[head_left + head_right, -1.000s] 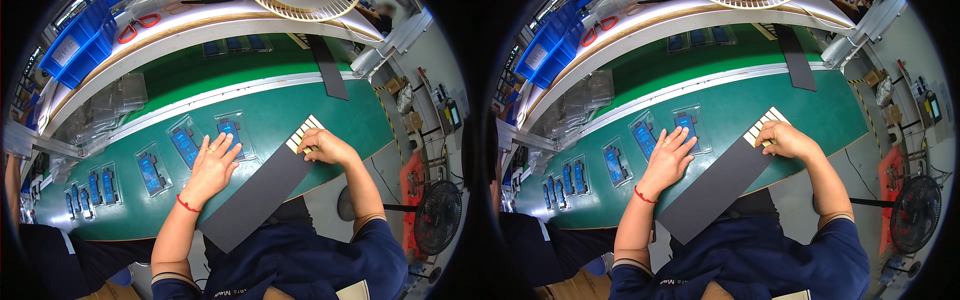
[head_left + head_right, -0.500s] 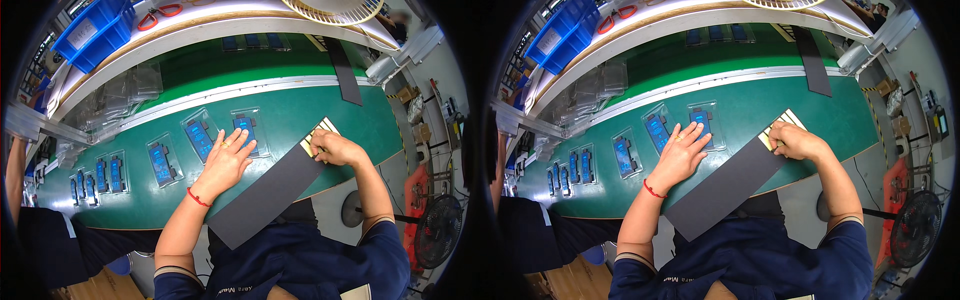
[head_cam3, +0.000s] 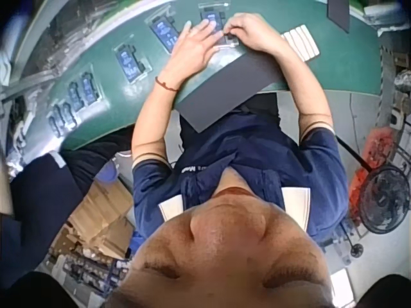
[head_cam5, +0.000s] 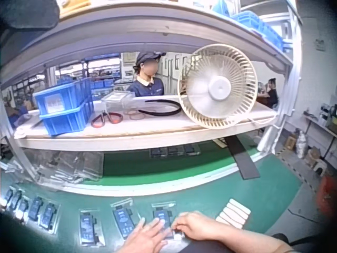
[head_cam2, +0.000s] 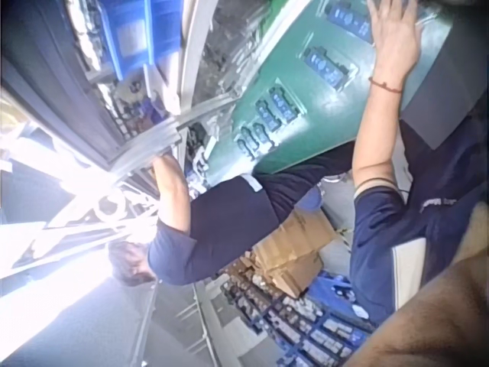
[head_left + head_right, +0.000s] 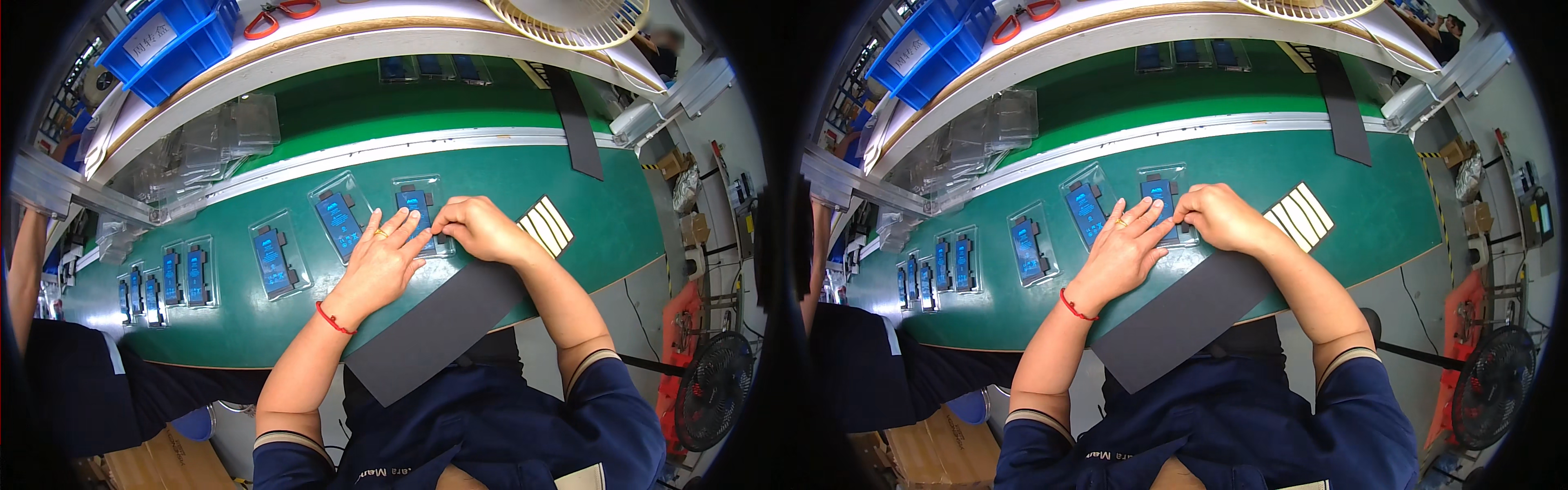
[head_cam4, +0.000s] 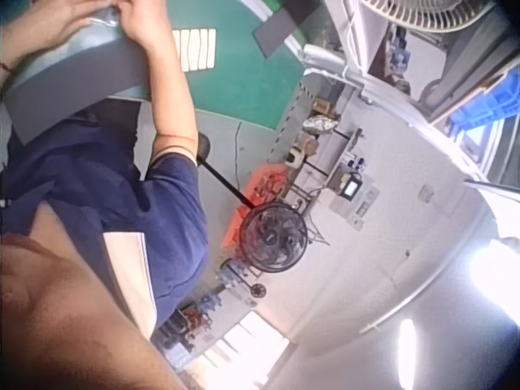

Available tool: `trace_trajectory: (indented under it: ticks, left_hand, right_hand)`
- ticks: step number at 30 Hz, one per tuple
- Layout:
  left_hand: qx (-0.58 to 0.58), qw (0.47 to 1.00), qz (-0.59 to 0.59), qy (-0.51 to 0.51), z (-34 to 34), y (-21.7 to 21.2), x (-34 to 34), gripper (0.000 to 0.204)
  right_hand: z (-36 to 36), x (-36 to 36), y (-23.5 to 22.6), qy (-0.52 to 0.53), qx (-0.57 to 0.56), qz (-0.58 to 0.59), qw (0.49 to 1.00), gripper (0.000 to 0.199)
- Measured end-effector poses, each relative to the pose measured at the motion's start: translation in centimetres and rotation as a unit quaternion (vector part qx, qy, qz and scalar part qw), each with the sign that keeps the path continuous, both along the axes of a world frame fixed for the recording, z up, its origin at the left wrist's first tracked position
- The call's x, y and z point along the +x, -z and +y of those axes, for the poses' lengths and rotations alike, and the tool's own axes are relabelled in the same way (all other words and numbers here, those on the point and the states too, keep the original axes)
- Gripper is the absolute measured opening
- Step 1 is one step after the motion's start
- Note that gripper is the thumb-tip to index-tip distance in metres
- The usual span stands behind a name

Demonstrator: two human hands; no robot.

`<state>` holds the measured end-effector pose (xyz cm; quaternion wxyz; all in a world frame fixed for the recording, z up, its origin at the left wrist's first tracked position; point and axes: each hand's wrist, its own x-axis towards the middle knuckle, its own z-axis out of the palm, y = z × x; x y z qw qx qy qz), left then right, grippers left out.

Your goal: Applying labels to small electronic battery modules on an assembly line.

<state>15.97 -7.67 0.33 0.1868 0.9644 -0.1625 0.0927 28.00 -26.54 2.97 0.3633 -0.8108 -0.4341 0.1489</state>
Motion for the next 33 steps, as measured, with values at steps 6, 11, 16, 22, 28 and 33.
trace_trajectory:
  ticks: [6, 11, 16, 22, 28, 33]
  left_hand:
    - [-0.052, 0.998, 0.022, -0.014, 0.0, 0.0, 0.1, 0.048]
    - [-0.065, 0.998, 0.02, -0.008, 0.1, 0.2, 0.4, 0.042]
    - [-0.041, 0.999, -0.002, -0.019, 0.9, 1.1, 0.0, 0.038]
    - [-0.056, 0.998, 0.008, -0.04, 0.7, -0.1, -1.3, 0.034]
    - [-0.095, 0.99, -0.011, -0.105, 5.2, 0.0, -5.3, 0.029]
    - [-0.118, 0.974, -0.03, -0.189, 8.9, -0.5, -7.6, 0.024]
  right_hand:
    - [1.0, -1.0, 0.1, 0.052, -0.006, 0.078, 0.996, 0.01]
    - [1.2, -1.6, 0.6, 0.06, -0.062, 0.01, 0.996, 0.017]
    - [1.9, -3.9, 1.2, 0.068, -0.034, -0.184, 0.98, 0.021]
    - [0.4, -3.4, 1.1, 0.16, 0.046, -0.099, 0.981, 0.022]
    - [0.9, -2.7, 0.9, 0.128, 0.019, -0.073, 0.989, 0.02]
    - [-0.3, 0.6, 1.1, 0.146, 0.019, -0.118, 0.982, 0.019]
